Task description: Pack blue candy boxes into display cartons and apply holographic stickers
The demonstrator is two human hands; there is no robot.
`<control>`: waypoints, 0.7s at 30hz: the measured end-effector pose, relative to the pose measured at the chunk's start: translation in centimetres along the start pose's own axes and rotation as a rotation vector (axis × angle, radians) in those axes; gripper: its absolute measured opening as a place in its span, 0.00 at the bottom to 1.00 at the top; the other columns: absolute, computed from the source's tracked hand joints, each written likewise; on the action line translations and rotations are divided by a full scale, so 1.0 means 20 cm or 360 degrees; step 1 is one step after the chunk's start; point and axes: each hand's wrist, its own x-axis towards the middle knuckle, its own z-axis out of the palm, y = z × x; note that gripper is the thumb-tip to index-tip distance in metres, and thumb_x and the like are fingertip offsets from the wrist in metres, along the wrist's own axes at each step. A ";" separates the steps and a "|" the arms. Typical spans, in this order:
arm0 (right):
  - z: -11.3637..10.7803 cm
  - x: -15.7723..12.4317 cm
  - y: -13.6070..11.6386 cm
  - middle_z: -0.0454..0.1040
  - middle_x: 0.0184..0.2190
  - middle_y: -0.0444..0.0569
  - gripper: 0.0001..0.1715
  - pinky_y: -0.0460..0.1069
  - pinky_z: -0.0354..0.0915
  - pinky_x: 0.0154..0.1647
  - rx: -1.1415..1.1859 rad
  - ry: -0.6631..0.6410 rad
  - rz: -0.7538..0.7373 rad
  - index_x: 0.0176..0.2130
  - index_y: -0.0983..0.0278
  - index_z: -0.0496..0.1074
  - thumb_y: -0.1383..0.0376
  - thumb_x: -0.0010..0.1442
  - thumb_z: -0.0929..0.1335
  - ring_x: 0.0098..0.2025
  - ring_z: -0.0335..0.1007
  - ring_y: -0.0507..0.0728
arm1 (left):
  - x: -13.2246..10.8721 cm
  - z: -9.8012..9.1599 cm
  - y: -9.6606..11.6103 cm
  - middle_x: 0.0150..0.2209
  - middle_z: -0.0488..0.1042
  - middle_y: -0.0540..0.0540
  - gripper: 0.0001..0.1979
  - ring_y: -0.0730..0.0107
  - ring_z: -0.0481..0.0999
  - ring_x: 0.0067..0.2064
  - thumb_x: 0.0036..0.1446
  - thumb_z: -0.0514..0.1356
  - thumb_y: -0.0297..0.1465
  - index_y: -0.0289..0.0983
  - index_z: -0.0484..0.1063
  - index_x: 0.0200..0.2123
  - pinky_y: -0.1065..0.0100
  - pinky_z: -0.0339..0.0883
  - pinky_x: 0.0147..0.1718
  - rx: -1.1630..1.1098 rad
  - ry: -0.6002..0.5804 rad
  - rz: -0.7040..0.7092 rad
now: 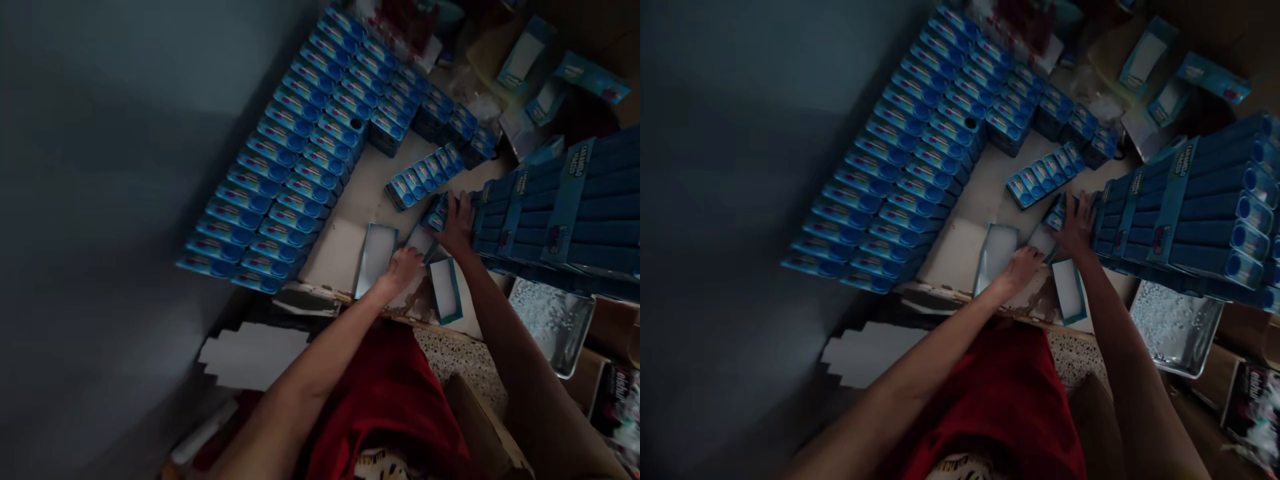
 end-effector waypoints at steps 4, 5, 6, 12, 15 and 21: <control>-0.08 -0.11 -0.09 0.46 0.79 0.73 0.52 0.80 0.50 0.73 0.0007 0.0105 -0.0021 0.77 0.66 0.54 0.44 0.67 0.69 0.81 0.40 0.81 | -0.27 -0.03 -0.07 0.54 0.79 0.40 0.11 0.54 0.74 0.62 0.70 0.59 0.27 0.40 0.80 0.51 0.43 0.58 0.71 -0.0021 0.0452 0.0219; -0.11 -0.11 -0.14 0.50 0.78 0.71 0.48 0.77 0.52 0.74 0.0100 0.0173 -0.0036 0.76 0.64 0.58 0.44 0.69 0.68 0.80 0.44 0.79 | -0.37 -0.04 -0.12 0.55 0.79 0.40 0.11 0.55 0.74 0.63 0.70 0.59 0.25 0.41 0.80 0.49 0.44 0.58 0.72 -0.0030 0.0570 0.0240; -0.13 -0.09 -0.18 0.55 0.76 0.68 0.44 0.74 0.55 0.75 0.0219 0.0246 -0.0057 0.74 0.63 0.62 0.44 0.70 0.67 0.79 0.48 0.75 | -0.46 -0.05 -0.19 0.55 0.80 0.41 0.12 0.55 0.74 0.62 0.69 0.59 0.24 0.41 0.80 0.49 0.45 0.61 0.70 -0.0032 0.0669 0.0211; -0.23 0.62 -0.49 0.54 0.77 0.66 0.47 0.72 0.50 0.77 0.0504 0.0384 -0.0231 0.78 0.64 0.53 0.43 0.73 0.64 0.81 0.44 0.72 | -0.95 -0.05 -0.56 0.47 0.83 0.41 0.12 0.54 0.80 0.51 0.68 0.59 0.24 0.41 0.81 0.48 0.49 0.74 0.59 -0.0083 0.0904 -0.0272; -0.20 1.03 -0.58 0.38 0.81 0.72 0.67 0.81 0.39 0.75 0.0270 0.0168 -0.0261 0.81 0.69 0.41 0.34 0.66 0.68 0.82 0.29 0.80 | -1.13 0.03 -0.59 0.47 0.84 0.43 0.14 0.55 0.82 0.52 0.70 0.56 0.25 0.43 0.81 0.48 0.48 0.73 0.62 -0.0091 0.0862 -0.0384; -0.08 1.20 -0.61 0.38 0.80 0.77 0.66 0.80 0.29 0.76 0.0059 -0.0111 -0.0310 0.80 0.76 0.42 0.39 0.67 0.70 0.82 0.31 0.78 | -1.36 0.21 -0.45 0.48 0.84 0.43 0.14 0.55 0.83 0.52 0.71 0.57 0.25 0.44 0.81 0.49 0.46 0.75 0.60 -0.0098 0.0896 -0.0487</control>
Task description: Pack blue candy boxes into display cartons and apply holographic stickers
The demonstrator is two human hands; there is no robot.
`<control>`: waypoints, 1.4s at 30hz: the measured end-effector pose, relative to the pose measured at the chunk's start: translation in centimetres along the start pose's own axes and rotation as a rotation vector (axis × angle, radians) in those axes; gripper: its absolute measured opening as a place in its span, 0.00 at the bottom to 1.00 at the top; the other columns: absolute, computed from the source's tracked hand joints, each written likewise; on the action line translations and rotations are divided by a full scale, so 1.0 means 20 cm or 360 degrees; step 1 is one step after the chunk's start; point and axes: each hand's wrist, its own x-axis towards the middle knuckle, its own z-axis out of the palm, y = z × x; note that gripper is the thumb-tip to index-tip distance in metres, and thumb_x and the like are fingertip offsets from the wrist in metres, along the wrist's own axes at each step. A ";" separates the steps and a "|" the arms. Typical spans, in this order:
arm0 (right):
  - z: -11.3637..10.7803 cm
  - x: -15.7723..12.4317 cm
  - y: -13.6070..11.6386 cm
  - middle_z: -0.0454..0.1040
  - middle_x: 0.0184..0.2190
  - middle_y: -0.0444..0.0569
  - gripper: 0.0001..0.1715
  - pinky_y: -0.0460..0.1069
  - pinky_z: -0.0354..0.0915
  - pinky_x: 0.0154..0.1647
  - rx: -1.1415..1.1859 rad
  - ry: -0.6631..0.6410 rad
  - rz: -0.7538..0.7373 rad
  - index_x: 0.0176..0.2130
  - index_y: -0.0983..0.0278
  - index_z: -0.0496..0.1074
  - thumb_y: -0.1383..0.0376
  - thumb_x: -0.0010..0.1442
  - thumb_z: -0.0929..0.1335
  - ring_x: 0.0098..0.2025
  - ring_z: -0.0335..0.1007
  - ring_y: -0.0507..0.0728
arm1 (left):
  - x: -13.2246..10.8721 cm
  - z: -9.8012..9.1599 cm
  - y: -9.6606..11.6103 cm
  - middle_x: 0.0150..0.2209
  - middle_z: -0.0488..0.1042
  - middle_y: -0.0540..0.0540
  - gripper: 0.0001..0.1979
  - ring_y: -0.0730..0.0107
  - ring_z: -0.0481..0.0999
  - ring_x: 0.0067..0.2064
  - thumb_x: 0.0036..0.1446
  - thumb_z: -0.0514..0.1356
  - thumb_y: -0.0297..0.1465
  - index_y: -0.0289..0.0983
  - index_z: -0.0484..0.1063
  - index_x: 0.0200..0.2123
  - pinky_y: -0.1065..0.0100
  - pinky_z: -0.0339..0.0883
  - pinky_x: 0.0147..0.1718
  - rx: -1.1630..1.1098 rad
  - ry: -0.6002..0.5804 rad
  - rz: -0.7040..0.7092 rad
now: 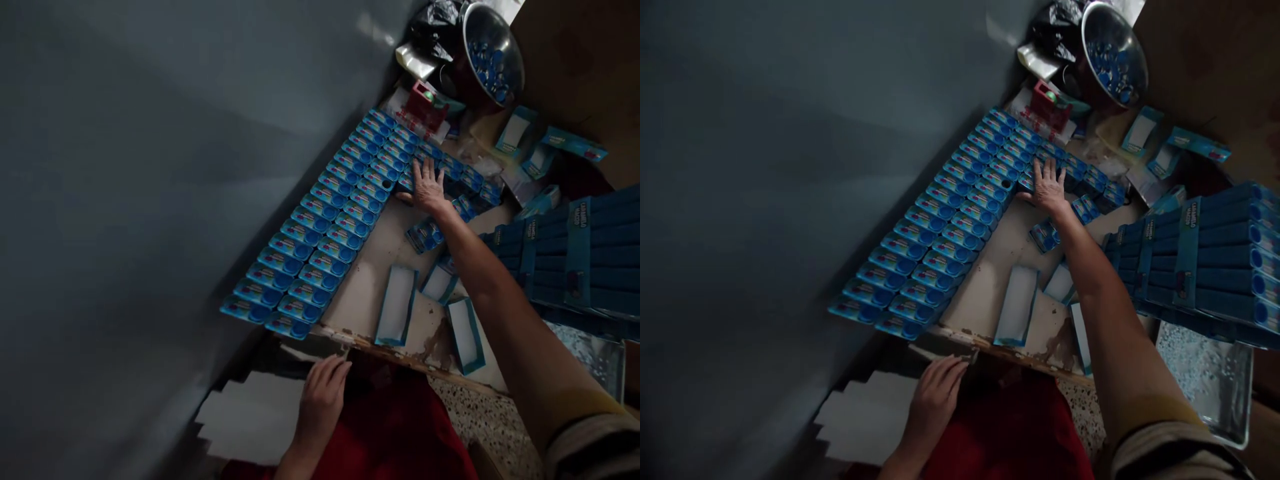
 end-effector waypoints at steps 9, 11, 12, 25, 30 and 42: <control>-0.02 0.00 -0.09 0.51 0.76 0.68 0.66 0.77 0.44 0.73 -0.0046 -0.0009 0.0133 0.81 0.64 0.39 0.53 0.60 0.74 0.76 0.47 0.79 | 0.00 0.05 0.12 0.50 0.83 0.41 0.12 0.52 0.83 0.53 0.70 0.58 0.25 0.43 0.79 0.49 0.45 0.77 0.58 -0.0013 0.0025 0.0037; 0.00 0.09 -0.08 0.52 0.74 0.69 0.69 0.78 0.45 0.71 -0.0010 0.0000 0.0149 0.81 0.65 0.38 0.51 0.58 0.75 0.73 0.50 0.80 | 0.02 0.05 0.11 0.49 0.83 0.40 0.11 0.52 0.82 0.53 0.70 0.59 0.25 0.42 0.79 0.49 0.45 0.78 0.57 0.0011 0.0029 0.0056; 0.01 0.13 -0.08 0.52 0.74 0.69 0.69 0.79 0.45 0.71 0.0013 0.0011 0.0138 0.81 0.66 0.38 0.50 0.58 0.75 0.73 0.50 0.81 | 0.03 0.05 0.11 0.48 0.83 0.40 0.11 0.51 0.82 0.52 0.69 0.59 0.25 0.42 0.79 0.49 0.45 0.78 0.56 0.0022 0.0041 0.0067; -0.52 -1.39 -0.07 0.53 0.70 0.61 0.65 0.71 0.61 0.71 0.0323 0.0488 0.0151 0.80 0.56 0.41 0.47 0.58 0.73 0.73 0.54 0.77 | 0.72 0.06 0.33 0.52 0.82 0.40 0.12 0.54 0.78 0.53 0.72 0.57 0.29 0.42 0.80 0.49 0.53 0.72 0.56 -0.0103 -0.0132 0.0144; -0.09 -1.83 -0.04 0.59 0.65 0.61 0.59 0.71 0.68 0.67 0.0459 0.0519 0.0299 0.77 0.54 0.54 0.56 0.54 0.75 0.67 0.62 0.74 | 0.80 0.11 0.34 0.55 0.80 0.37 0.13 0.51 0.76 0.57 0.72 0.56 0.30 0.41 0.80 0.52 0.51 0.69 0.60 -0.0078 -0.0225 0.0116; 0.11 -1.76 -0.11 0.63 0.69 0.60 0.46 0.77 0.57 0.73 0.0248 0.0188 0.0448 0.76 0.49 0.63 0.67 0.62 0.68 0.72 0.59 0.77 | 0.75 0.30 0.29 0.60 0.76 0.28 0.34 0.48 0.82 0.52 0.71 0.56 0.34 0.33 0.54 0.76 0.55 0.78 0.49 0.0106 -0.0518 -0.0336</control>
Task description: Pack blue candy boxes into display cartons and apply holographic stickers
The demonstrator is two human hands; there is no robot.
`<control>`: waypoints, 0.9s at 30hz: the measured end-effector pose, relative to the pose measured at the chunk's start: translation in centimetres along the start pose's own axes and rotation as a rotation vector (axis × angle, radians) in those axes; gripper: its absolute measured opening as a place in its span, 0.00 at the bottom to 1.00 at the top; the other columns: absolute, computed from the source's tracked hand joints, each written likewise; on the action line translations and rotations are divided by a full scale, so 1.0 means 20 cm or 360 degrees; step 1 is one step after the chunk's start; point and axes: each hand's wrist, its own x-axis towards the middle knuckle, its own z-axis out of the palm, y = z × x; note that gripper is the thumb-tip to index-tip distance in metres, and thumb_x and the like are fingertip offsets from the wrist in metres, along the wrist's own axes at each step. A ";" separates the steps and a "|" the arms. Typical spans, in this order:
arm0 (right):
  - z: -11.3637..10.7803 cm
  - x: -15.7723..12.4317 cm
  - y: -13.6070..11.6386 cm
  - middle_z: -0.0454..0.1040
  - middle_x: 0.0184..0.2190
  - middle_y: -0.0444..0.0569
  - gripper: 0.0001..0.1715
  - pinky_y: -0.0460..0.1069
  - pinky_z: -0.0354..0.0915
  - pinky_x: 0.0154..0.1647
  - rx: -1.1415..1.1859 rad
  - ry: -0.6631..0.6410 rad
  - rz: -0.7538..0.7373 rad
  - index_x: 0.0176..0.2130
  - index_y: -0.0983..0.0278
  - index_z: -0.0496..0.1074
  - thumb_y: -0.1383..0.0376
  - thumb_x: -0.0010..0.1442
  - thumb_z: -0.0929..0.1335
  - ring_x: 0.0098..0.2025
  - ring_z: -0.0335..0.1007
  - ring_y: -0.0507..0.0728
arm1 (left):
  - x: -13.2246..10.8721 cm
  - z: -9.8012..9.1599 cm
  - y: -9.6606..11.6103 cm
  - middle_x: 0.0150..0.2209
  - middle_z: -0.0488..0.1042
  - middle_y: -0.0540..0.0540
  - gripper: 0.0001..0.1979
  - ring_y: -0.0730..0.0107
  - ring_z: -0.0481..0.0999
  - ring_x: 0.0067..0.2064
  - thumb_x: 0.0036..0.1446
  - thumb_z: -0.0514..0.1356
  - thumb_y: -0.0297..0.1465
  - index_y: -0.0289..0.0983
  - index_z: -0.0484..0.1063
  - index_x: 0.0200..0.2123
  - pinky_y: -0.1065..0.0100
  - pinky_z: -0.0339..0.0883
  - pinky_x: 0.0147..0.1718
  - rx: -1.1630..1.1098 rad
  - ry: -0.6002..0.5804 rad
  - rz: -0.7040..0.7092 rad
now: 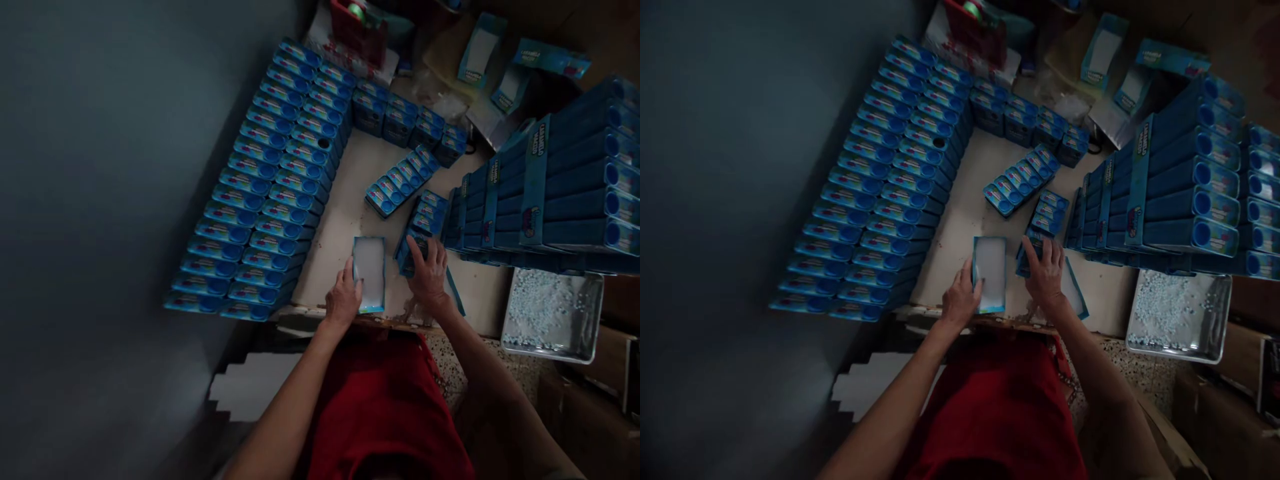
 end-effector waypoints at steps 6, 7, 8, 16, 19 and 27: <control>-0.03 0.11 0.04 0.54 0.77 0.61 0.54 0.79 0.43 0.77 -0.0155 -0.0138 -0.0184 0.78 0.54 0.55 0.56 0.60 0.74 0.80 0.45 0.78 | 0.00 0.03 0.02 0.64 0.74 0.28 0.33 0.47 0.83 0.55 0.70 0.57 0.33 0.33 0.56 0.75 0.57 0.78 0.50 -0.0063 -0.0039 -0.0093; -0.02 0.12 0.05 0.50 0.79 0.61 0.55 0.80 0.40 0.77 -0.0188 -0.0155 -0.0212 0.79 0.55 0.53 0.53 0.62 0.74 0.81 0.39 0.78 | -0.01 0.03 0.02 0.65 0.73 0.28 0.34 0.46 0.82 0.55 0.70 0.58 0.34 0.34 0.55 0.76 0.57 0.78 0.50 -0.0078 -0.0036 -0.0100; 0.00 0.14 0.06 0.46 0.81 0.61 0.56 0.81 0.39 0.77 -0.0213 -0.0167 -0.0231 0.79 0.56 0.51 0.51 0.63 0.74 0.82 0.35 0.78 | -0.02 0.03 0.02 0.65 0.73 0.28 0.36 0.45 0.82 0.56 0.70 0.60 0.37 0.35 0.55 0.76 0.56 0.78 0.50 -0.0094 -0.0027 -0.0105; 0.09 0.18 0.20 0.46 0.80 0.70 0.61 0.81 0.41 0.76 -0.0163 -0.0223 -0.0370 0.78 0.64 0.55 0.36 0.61 0.72 0.82 0.38 0.80 | -0.15 -0.03 0.03 0.60 0.76 0.30 0.35 0.47 0.82 0.53 0.68 0.64 0.39 0.34 0.60 0.73 0.57 0.77 0.48 -0.0148 0.0088 -0.0070; -0.01 0.19 0.15 0.45 0.79 0.75 0.61 0.80 0.43 0.76 -0.0100 -0.0126 -0.0380 0.77 0.69 0.54 0.34 0.65 0.68 0.82 0.36 0.80 | -0.25 -0.15 -0.03 0.53 0.80 0.35 0.27 0.53 0.82 0.50 0.70 0.62 0.36 0.36 0.67 0.69 0.59 0.75 0.49 -0.0200 0.0234 0.0064; 0.09 0.05 -0.71 0.52 0.78 0.69 0.47 0.70 0.52 0.78 0.0390 0.0020 -0.0894 0.76 0.66 0.57 0.44 0.72 0.67 0.82 0.43 0.71 | -0.44 -0.57 -0.55 0.42 0.82 0.38 0.14 0.58 0.79 0.45 0.74 0.59 0.38 0.37 0.82 0.47 0.56 0.69 0.53 -0.0091 0.1342 -0.0288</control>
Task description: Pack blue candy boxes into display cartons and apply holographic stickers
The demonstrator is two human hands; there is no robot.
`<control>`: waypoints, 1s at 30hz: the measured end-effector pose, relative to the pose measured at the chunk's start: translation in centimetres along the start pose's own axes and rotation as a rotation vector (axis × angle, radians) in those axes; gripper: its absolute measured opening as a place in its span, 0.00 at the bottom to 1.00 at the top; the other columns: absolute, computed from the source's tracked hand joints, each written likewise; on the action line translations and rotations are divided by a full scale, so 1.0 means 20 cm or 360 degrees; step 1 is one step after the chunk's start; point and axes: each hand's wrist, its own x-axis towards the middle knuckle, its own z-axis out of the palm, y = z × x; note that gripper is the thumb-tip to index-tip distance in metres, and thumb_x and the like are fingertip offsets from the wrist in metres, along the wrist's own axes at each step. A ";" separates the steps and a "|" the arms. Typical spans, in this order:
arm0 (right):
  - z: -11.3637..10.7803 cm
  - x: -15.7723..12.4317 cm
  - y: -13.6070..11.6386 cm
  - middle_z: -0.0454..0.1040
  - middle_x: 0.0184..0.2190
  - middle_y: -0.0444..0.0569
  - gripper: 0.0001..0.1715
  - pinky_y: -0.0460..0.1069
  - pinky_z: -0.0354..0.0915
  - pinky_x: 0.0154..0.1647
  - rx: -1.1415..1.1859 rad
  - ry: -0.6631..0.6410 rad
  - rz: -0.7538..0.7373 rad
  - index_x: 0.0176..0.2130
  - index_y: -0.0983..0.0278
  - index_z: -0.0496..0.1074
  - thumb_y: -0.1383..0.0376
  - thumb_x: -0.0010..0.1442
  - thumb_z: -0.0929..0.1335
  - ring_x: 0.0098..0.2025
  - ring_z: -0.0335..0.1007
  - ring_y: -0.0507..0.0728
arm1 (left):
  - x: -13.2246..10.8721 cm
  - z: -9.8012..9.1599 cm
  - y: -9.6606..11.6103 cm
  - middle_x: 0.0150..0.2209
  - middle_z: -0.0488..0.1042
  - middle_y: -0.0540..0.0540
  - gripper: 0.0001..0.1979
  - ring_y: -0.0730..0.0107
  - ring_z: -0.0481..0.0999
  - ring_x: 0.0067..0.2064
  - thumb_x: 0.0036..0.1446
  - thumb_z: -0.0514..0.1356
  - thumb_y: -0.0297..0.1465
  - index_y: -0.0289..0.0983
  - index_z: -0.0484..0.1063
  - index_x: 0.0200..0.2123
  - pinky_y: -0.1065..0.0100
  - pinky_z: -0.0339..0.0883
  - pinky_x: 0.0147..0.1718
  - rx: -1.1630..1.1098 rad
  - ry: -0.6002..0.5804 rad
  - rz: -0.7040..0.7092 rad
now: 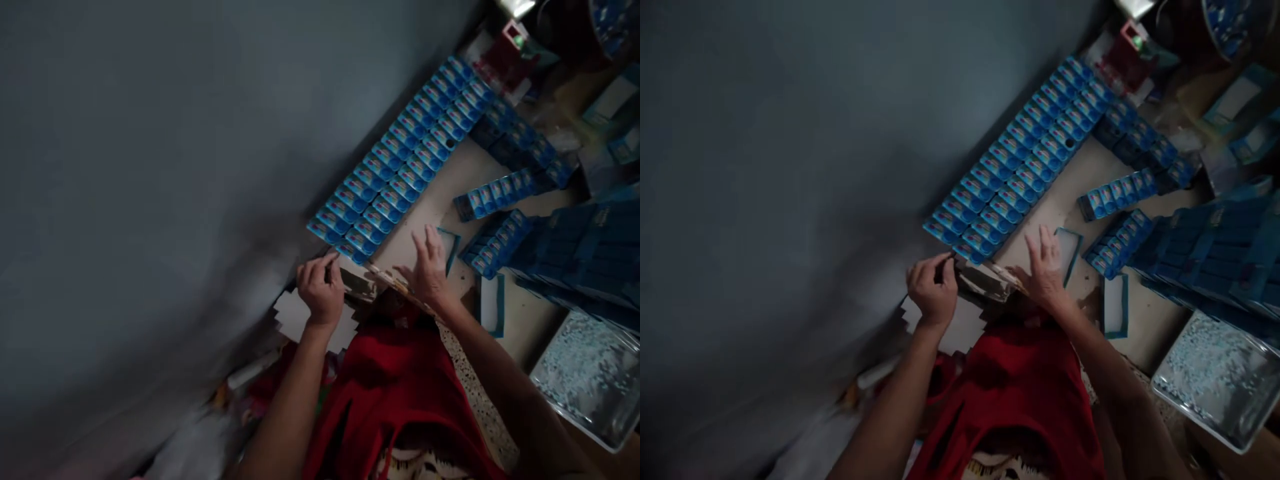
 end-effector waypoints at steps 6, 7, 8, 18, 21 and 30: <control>0.38 0.03 -0.44 0.50 0.79 0.69 0.47 0.72 0.46 0.79 -0.0074 -0.0061 0.0041 0.76 0.67 0.58 0.47 0.70 0.69 0.83 0.39 0.73 | 0.32 0.11 -0.14 0.60 0.77 0.37 0.16 0.48 0.69 0.66 0.71 0.61 0.44 0.45 0.83 0.53 0.41 0.51 0.72 -0.0003 -0.0345 0.0298; 0.41 0.04 -0.45 0.49 0.79 0.70 0.48 0.72 0.46 0.79 -0.0094 -0.0069 0.0088 0.77 0.68 0.58 0.47 0.70 0.69 0.83 0.38 0.73 | 0.34 0.14 -0.14 0.64 0.74 0.39 0.16 0.46 0.64 0.71 0.71 0.61 0.44 0.47 0.83 0.55 0.37 0.44 0.74 -0.0017 -0.0450 0.0370; 0.43 0.05 -0.46 0.48 0.79 0.71 0.49 0.72 0.46 0.78 -0.0113 -0.0083 0.0125 0.77 0.68 0.57 0.47 0.70 0.69 0.83 0.37 0.74 | 0.36 0.16 -0.14 0.68 0.71 0.40 0.17 0.44 0.59 0.74 0.72 0.60 0.44 0.49 0.82 0.56 0.33 0.37 0.74 -0.0024 -0.0532 0.0412; 0.44 0.15 -0.55 0.52 0.78 0.69 0.45 0.72 0.47 0.77 -0.0218 -0.0210 0.0189 0.78 0.65 0.56 0.57 0.70 0.69 0.80 0.45 0.74 | 0.33 0.15 -0.17 0.75 0.61 0.35 0.27 0.38 0.40 0.81 0.72 0.56 0.49 0.45 0.74 0.67 0.29 0.23 0.73 -0.0124 -0.0708 0.0322; 0.42 0.22 -0.62 0.58 0.74 0.70 0.46 0.71 0.56 0.72 -0.0230 -0.0242 0.0282 0.80 0.64 0.52 0.62 0.70 0.67 0.75 0.54 0.75 | 0.33 0.15 -0.19 0.74 0.62 0.32 0.28 0.36 0.42 0.81 0.71 0.57 0.51 0.41 0.76 0.64 0.30 0.24 0.74 -0.0208 -0.0716 0.0263; 0.41 0.35 -0.63 0.64 0.65 0.66 0.45 0.66 0.58 0.70 -0.0221 -0.0301 0.0220 0.80 0.64 0.52 0.59 0.71 0.66 0.68 0.59 0.71 | -0.04 0.02 -0.21 0.63 0.70 0.27 0.24 0.43 0.67 0.70 0.70 0.58 0.46 0.32 0.78 0.55 0.41 0.60 0.69 -0.0253 -0.0005 -0.0053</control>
